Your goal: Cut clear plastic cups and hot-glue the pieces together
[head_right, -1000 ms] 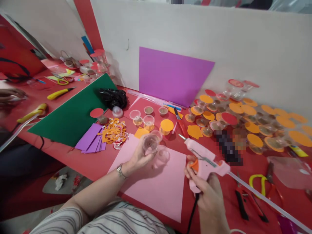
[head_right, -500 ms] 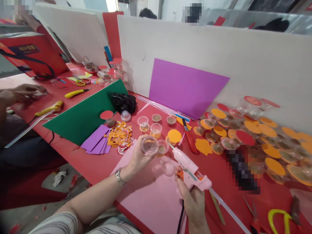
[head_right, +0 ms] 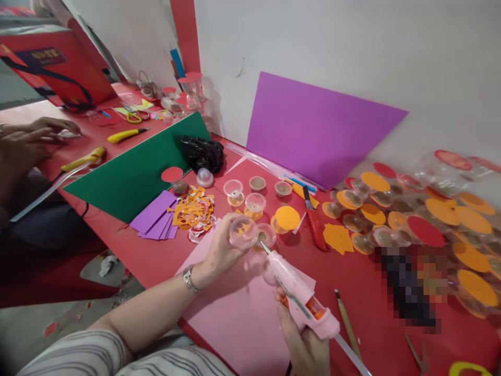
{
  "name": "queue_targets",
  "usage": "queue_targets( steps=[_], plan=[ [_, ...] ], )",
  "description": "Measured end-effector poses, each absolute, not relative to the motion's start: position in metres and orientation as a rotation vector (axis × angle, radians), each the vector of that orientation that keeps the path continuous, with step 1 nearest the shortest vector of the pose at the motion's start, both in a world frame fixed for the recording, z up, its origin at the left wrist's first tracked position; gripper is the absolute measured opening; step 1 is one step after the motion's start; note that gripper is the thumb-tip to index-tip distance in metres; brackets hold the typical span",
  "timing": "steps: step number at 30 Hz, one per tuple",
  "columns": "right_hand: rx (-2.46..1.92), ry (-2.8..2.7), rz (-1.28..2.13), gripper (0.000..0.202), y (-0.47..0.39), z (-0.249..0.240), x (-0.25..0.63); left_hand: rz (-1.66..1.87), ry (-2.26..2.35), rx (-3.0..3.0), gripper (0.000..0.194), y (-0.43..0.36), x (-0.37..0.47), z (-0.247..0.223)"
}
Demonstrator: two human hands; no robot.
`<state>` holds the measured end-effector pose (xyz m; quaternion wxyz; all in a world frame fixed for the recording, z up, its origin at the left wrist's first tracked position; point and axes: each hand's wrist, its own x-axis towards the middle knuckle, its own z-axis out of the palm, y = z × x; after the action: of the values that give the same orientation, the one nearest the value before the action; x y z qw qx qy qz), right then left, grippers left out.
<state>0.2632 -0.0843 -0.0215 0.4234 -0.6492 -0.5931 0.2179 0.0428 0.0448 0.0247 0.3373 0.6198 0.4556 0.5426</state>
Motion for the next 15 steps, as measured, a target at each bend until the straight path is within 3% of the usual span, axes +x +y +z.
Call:
queue_targets(
  steps=[3, 7, 12, 15],
  plan=[
    [-1.507, -1.783, 0.298, 0.012, -0.093, -0.025, 0.273, 1.419, 1.18, 1.641, 0.037, 0.045, 0.041, 0.022],
    [-1.397, -1.972, 0.017, 0.03, -0.1, -0.024, 0.272, 1.419, 1.178, 1.672, 0.03, 0.045, 0.041, 0.023],
    [-1.507, -1.755, 0.017, 0.047, -0.108, -0.018, 0.245, 1.424, 1.174, 1.745, 0.024, 0.044, 0.04, 0.027],
    [-1.564, -1.607, 0.205, 0.05, -0.115, -0.014, 0.234, 1.435, 1.167, 1.775, 0.024, 0.044, 0.038, 0.026]
  ],
)
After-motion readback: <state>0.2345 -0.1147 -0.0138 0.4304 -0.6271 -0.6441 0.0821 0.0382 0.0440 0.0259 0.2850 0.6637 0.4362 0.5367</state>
